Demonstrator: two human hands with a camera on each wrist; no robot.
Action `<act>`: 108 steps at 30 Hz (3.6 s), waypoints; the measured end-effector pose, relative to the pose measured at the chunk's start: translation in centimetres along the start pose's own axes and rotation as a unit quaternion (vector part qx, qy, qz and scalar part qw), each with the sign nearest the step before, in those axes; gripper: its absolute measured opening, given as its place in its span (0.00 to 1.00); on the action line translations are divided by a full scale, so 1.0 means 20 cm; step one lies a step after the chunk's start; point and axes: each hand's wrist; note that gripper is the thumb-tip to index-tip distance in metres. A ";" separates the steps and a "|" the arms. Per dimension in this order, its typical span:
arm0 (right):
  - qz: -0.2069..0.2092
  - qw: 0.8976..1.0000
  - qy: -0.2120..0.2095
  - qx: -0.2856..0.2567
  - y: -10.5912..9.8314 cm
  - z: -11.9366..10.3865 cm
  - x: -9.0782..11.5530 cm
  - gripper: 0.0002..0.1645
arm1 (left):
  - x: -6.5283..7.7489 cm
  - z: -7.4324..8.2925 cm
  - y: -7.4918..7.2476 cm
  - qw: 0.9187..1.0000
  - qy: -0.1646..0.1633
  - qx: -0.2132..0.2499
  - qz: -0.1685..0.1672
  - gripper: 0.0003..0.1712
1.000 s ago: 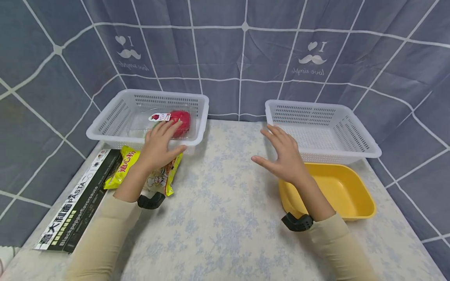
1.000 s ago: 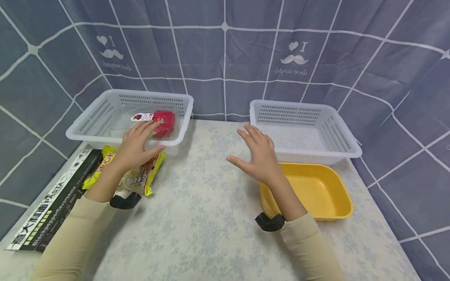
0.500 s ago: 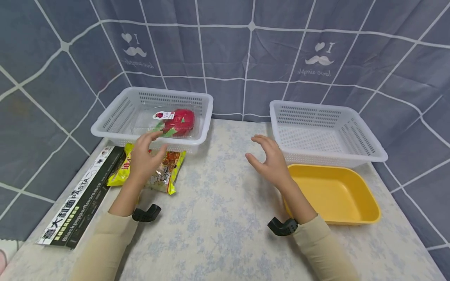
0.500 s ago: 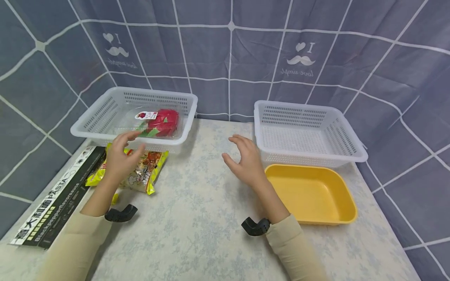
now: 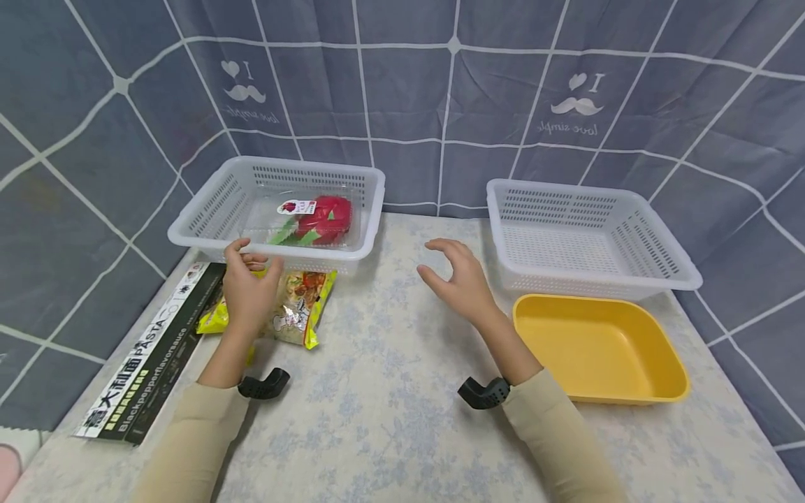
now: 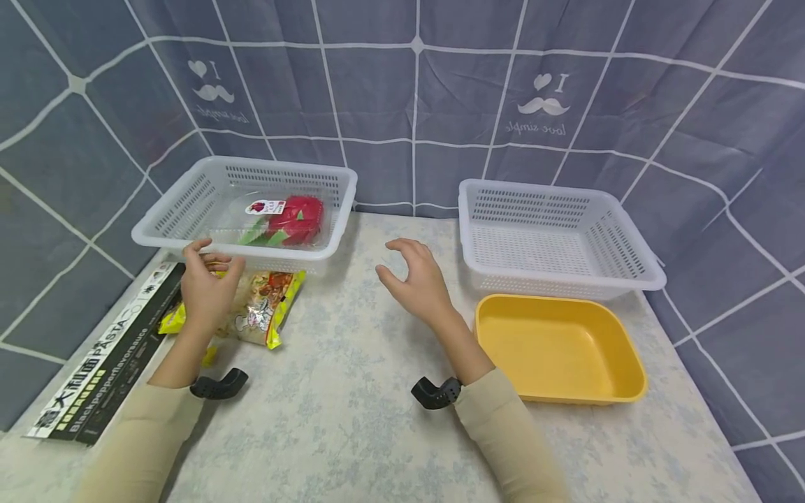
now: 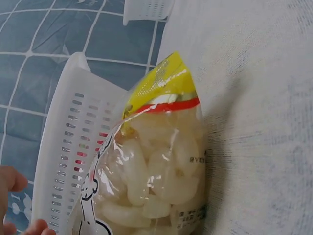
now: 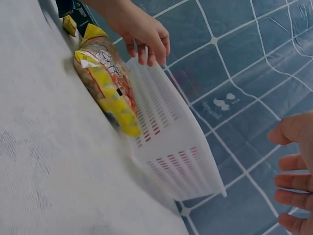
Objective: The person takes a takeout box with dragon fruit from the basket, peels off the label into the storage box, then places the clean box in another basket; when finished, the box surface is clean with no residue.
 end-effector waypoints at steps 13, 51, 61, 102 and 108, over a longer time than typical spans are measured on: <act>-0.054 0.999 -0.005 0.008 0.06 -0.07 -0.18 0.24 | -0.07 -0.05 0.04 0.994 -0.081 0.050 0.055 0.39; -0.115 0.981 0.147 -0.058 0.37 -0.17 -0.74 0.23 | -0.05 -0.02 0.12 0.981 -0.112 0.122 0.102 0.52; -0.113 0.929 0.274 -0.221 0.47 -0.26 -0.78 0.35 | -0.05 -0.03 0.11 0.984 -0.103 0.101 0.105 0.52; -0.147 0.828 0.402 -0.362 0.63 -0.36 -0.76 0.42 | -0.04 -0.04 0.11 0.987 -0.073 0.098 0.102 0.52; -0.160 0.834 0.410 -0.333 0.66 -0.36 -0.76 0.41 | -0.04 -0.04 0.11 0.987 -0.080 0.098 0.101 0.52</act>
Point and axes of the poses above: each hand's wrist, its own x-axis away from the middle knuckle, its own y-axis out of the palm, z = x × y, and after that the axes turned 8 degrees about x, right-handed
